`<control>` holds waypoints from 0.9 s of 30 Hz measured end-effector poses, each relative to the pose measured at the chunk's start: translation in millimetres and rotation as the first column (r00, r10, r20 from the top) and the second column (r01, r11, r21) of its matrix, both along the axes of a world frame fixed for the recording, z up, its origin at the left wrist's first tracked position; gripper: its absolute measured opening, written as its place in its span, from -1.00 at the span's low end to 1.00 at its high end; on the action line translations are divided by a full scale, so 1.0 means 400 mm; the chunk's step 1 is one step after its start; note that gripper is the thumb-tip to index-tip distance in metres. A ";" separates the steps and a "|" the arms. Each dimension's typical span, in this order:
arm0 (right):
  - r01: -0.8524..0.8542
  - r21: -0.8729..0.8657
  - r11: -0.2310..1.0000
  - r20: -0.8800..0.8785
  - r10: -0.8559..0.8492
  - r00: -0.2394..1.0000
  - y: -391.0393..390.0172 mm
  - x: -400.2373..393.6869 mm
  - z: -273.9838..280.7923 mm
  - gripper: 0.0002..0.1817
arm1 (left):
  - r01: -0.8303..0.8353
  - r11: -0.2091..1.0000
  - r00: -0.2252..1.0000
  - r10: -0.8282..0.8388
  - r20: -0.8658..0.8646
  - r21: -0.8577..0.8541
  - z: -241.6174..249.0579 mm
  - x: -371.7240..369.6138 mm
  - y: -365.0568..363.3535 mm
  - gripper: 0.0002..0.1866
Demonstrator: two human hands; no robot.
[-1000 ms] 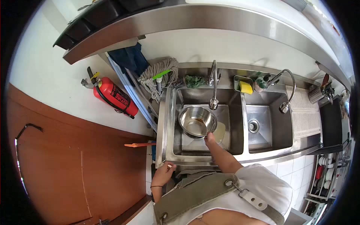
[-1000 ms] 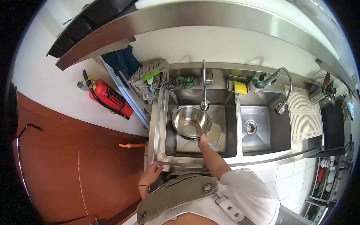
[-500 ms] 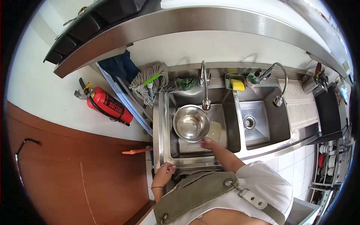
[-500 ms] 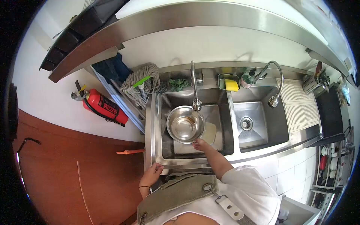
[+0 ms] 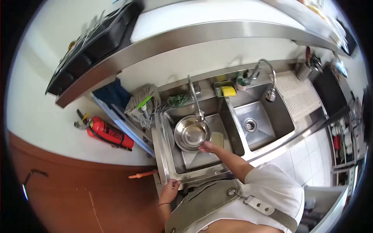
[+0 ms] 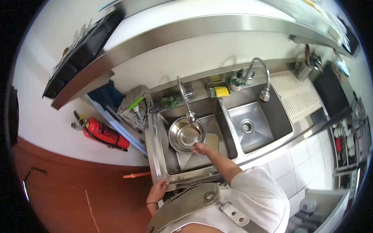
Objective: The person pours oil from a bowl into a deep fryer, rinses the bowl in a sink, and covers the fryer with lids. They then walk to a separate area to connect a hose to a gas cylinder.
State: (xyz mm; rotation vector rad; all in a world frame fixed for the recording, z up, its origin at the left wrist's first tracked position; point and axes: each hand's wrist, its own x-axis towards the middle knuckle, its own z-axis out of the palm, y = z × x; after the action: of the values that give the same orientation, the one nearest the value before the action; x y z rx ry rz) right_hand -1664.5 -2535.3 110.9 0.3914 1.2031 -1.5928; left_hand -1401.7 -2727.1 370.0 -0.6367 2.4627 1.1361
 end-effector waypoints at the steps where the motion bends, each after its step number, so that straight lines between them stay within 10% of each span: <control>1: 0.038 -0.006 0.999 -0.002 -0.038 0.999 0.022 0.015 0.051 -0.69 | 0.028 1.000 0.999 -0.027 -0.035 0.009 -0.016 -0.003 -0.003 -0.65; 9: 0.488 -0.105 0.866 -0.007 -0.492 0.871 0.309 0.144 0.301 -0.75 | 0.287 0.908 0.953 -0.302 0.000 0.306 -0.059 -0.115 0.039 -0.69; 15: 0.702 -0.136 0.699 -0.152 -0.715 0.683 0.559 0.249 0.418 -0.75 | 0.660 0.749 0.751 -0.661 -0.010 0.050 -0.022 -0.316 0.162 -0.68; 20: 0.630 0.179 0.756 -0.406 -0.526 0.747 0.761 0.380 0.416 -0.71 | 0.753 0.635 0.648 -0.762 0.021 -0.173 0.076 -0.488 0.379 -0.65; 27: 0.590 0.467 0.658 -0.545 -0.312 0.778 1.112 0.611 0.307 -0.69 | 0.849 0.526 0.524 -0.850 -0.051 -0.048 0.078 -0.528 0.909 -0.64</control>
State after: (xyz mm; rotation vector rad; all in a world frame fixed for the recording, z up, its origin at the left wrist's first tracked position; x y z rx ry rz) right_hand -1420.0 -2090.4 233.9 0.8740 2.1241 -1.7234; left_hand -1613.0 -2363.5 401.3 0.6299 2.3102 0.6961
